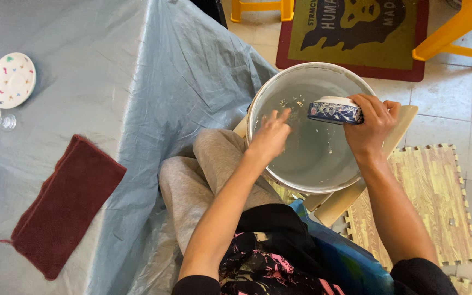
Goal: The person sits at a table with a large bucket of water and washes dishes one at a time. They rinse a glass, a plate, and a bowl in the water, wipe each item with a cloth, and set the cleaned dishes on the table.
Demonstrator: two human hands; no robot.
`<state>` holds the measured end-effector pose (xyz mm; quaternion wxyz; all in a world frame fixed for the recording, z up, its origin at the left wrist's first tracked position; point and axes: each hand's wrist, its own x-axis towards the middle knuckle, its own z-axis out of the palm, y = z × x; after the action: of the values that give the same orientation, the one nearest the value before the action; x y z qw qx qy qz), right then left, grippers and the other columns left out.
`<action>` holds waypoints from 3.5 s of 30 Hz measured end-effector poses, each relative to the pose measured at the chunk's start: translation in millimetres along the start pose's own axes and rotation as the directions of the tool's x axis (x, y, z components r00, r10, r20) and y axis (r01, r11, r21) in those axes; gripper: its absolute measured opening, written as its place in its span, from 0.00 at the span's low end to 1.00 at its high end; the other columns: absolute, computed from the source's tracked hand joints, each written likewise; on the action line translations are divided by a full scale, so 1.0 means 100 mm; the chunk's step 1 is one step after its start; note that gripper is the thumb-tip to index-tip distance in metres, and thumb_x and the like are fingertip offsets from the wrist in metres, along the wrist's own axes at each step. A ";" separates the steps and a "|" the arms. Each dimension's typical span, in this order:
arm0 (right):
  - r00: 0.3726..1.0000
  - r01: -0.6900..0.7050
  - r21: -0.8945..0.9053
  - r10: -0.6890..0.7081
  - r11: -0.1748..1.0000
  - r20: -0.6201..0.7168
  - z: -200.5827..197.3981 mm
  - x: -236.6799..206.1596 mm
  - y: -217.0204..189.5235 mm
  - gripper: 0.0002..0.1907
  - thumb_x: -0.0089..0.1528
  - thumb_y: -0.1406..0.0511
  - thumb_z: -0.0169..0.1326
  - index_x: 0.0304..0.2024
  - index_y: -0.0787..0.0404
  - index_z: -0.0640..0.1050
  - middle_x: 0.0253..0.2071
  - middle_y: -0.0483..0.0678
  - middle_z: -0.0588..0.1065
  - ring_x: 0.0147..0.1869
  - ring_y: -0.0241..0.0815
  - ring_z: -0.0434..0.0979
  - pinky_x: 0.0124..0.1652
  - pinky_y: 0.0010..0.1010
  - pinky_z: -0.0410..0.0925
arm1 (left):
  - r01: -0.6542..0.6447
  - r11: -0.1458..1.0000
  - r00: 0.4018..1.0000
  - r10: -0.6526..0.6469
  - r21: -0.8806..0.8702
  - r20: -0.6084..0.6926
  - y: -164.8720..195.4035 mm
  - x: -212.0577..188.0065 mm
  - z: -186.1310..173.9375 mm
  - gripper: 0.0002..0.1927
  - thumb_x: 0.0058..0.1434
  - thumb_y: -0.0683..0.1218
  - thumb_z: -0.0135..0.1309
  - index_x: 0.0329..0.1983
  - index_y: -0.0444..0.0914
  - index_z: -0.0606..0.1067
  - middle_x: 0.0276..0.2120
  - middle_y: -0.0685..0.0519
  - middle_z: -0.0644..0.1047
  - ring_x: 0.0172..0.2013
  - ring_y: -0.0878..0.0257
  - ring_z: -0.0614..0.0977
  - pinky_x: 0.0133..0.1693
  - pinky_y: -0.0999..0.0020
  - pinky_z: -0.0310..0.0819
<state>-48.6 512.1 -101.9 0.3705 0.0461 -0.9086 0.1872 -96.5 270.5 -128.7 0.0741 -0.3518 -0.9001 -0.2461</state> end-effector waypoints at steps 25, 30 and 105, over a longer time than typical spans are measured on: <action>0.975 0.218 -0.210 -0.222 0.953 0.004 0.02 -0.02 -0.02 0.10 0.64 0.73 0.65 0.44 0.54 0.80 0.46 0.41 0.80 0.43 0.40 0.76 0.52 0.36 0.56 | 0.672 0.713 0.672 -0.474 0.200 -0.569 -1.21 -1.33 -2.61 0.21 0.61 0.41 0.62 0.59 0.37 0.78 0.54 0.40 0.74 0.55 0.42 0.75 0.56 0.50 0.69; 0.990 0.138 -0.146 -0.130 0.980 0.059 -0.02 0.03 0.00 0.11 0.64 0.73 0.63 0.44 0.53 0.79 0.49 0.39 0.80 0.47 0.40 0.72 0.56 0.35 0.56 | 0.872 0.408 0.488 -0.691 0.270 -0.533 -1.43 -2.06 -2.84 0.19 0.66 0.47 0.63 0.54 0.30 0.77 0.51 0.33 0.74 0.52 0.35 0.74 0.51 0.44 0.68; 0.495 -0.781 0.447 0.005 -0.436 0.869 0.69 0.44 -1.02 0.21 0.63 0.64 0.59 0.58 0.61 0.75 0.56 0.50 0.77 0.55 0.44 0.78 0.54 0.38 0.71 | -0.184 0.920 0.898 0.014 -0.345 -0.440 0.17 0.30 -2.05 0.12 0.66 0.48 0.61 0.50 0.42 0.76 0.53 0.53 0.80 0.53 0.53 0.81 0.58 0.60 0.75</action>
<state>-102.7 394.3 -85.3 -0.1840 -0.0460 -0.3988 0.8972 -115.3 197.7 65.0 0.2136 -0.3427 -0.7777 -0.4818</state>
